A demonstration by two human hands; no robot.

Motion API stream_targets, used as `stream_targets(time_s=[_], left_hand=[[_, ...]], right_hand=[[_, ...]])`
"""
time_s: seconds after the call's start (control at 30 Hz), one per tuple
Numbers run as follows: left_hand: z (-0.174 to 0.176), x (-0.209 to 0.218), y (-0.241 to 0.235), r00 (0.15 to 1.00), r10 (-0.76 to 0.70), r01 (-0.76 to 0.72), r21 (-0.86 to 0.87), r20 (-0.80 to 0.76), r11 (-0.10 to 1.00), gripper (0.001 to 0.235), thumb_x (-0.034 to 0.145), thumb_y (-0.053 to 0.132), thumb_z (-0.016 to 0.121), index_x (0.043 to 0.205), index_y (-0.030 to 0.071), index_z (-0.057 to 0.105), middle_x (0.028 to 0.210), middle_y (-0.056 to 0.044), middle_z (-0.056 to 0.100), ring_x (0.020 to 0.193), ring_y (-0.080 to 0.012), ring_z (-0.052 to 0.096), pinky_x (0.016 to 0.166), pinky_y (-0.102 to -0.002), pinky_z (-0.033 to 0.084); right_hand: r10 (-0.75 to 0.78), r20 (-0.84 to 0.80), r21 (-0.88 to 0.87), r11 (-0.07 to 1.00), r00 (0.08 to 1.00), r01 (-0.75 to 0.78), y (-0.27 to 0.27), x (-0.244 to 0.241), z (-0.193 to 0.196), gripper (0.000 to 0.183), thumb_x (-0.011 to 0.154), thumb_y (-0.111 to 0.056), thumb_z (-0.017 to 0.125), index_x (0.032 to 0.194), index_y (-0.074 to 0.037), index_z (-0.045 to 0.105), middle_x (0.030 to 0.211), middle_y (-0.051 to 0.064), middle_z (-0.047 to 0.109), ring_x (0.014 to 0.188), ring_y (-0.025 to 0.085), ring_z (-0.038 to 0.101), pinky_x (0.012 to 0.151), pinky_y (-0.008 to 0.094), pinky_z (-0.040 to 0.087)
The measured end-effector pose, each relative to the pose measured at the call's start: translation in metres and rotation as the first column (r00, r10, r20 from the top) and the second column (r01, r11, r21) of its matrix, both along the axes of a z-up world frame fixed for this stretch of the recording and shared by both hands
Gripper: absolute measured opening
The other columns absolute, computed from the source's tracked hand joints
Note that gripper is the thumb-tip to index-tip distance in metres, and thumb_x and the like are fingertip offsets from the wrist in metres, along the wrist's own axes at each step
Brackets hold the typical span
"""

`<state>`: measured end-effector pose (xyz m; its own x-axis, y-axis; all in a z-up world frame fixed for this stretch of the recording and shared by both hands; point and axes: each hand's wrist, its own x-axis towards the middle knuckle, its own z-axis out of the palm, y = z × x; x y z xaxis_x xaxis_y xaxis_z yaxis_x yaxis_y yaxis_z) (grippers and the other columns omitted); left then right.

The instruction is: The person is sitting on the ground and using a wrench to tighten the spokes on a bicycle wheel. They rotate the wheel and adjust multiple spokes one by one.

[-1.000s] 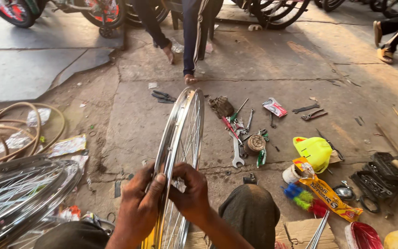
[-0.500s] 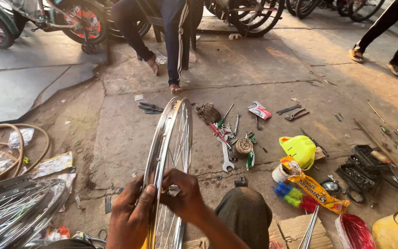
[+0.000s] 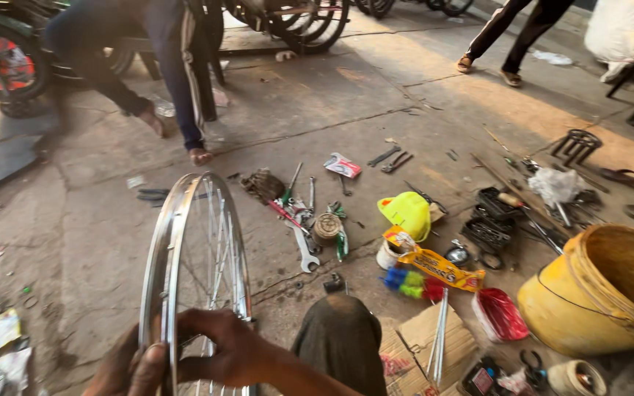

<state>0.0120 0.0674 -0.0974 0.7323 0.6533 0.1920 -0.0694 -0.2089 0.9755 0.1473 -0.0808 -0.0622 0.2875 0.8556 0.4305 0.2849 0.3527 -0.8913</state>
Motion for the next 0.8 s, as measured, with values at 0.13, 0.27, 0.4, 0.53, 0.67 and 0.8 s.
stream_targets(time_s=[0.13,0.27,0.4,0.53,0.67,0.8], left_hand=[[-0.021,0.0,0.024,0.988,-0.006,0.02,0.086,-0.152,0.996,0.061,0.094,0.032,0.059,0.146,0.0,0.055,0.127,-0.025,0.071,0.123,-0.0349,0.067,0.104,-0.048,0.049],[-0.025,0.012,0.034,0.981,-0.1,0.093,-0.047,-0.168,0.995,0.067,0.089,0.04,0.061,0.142,-0.001,0.058,0.122,-0.026,0.074,0.118,-0.0373,0.071,0.101,-0.051,0.053],[-0.034,0.01,0.02,0.993,-0.012,0.015,0.02,-0.121,1.0,0.074,0.09,0.049,0.059,0.144,-0.001,0.057,0.124,-0.024,0.073,0.119,-0.0355,0.07,0.103,-0.05,0.053],[-0.045,0.015,0.048,0.965,-0.246,0.24,-0.072,-0.088,0.968,0.082,0.084,0.053,0.063,0.144,-0.003,0.055,0.128,-0.028,0.071,0.124,-0.0385,0.067,0.102,-0.054,0.05],[-0.069,0.026,0.089,0.916,-0.393,0.382,-0.117,-0.085,0.917,0.084,0.082,0.054,0.063,0.144,-0.002,0.055,0.128,-0.027,0.071,0.124,-0.0385,0.066,0.102,-0.055,0.05],[-0.099,0.034,0.107,0.924,-0.348,0.332,-0.122,-0.156,0.935,0.086,0.079,0.055,0.064,0.144,-0.002,0.055,0.127,-0.027,0.071,0.124,-0.0384,0.066,0.102,-0.055,0.05]], right_hand=[[-0.095,0.174,-0.08,0.991,0.98,0.11,-0.029,-0.014,0.044,0.033,0.095,-0.004,0.075,0.126,0.0,0.064,0.121,0.015,0.07,0.118,0.028,0.068,0.105,0.037,0.054],[-0.189,0.178,-0.007,0.981,0.966,0.193,-0.027,-0.013,0.06,0.03,0.093,-0.009,0.078,0.119,0.0,0.065,0.115,0.016,0.07,0.114,0.03,0.072,0.103,0.038,0.058],[-0.377,0.224,0.169,0.923,0.899,0.345,-0.001,-0.018,0.039,0.025,0.092,-0.015,0.082,0.107,-0.002,0.068,0.102,0.016,0.071,0.099,0.027,0.074,0.088,0.036,0.062],[-0.489,0.246,0.378,0.844,0.837,0.382,0.012,-0.018,0.018,0.021,0.089,-0.011,0.085,0.097,-0.002,0.068,0.099,0.017,0.071,0.096,0.028,0.073,0.081,0.035,0.06],[-0.204,0.151,0.18,0.968,0.967,0.176,0.004,0.001,0.007,0.015,0.094,-0.006,0.082,0.102,-0.002,0.069,0.103,0.013,0.073,0.097,0.02,0.074,0.085,0.03,0.06],[-0.07,0.016,0.091,0.994,0.997,0.068,0.0,0.013,-0.003,0.016,0.097,-0.006,0.082,0.099,-0.002,0.067,0.102,0.011,0.074,0.095,0.017,0.072,0.084,0.029,0.058]])
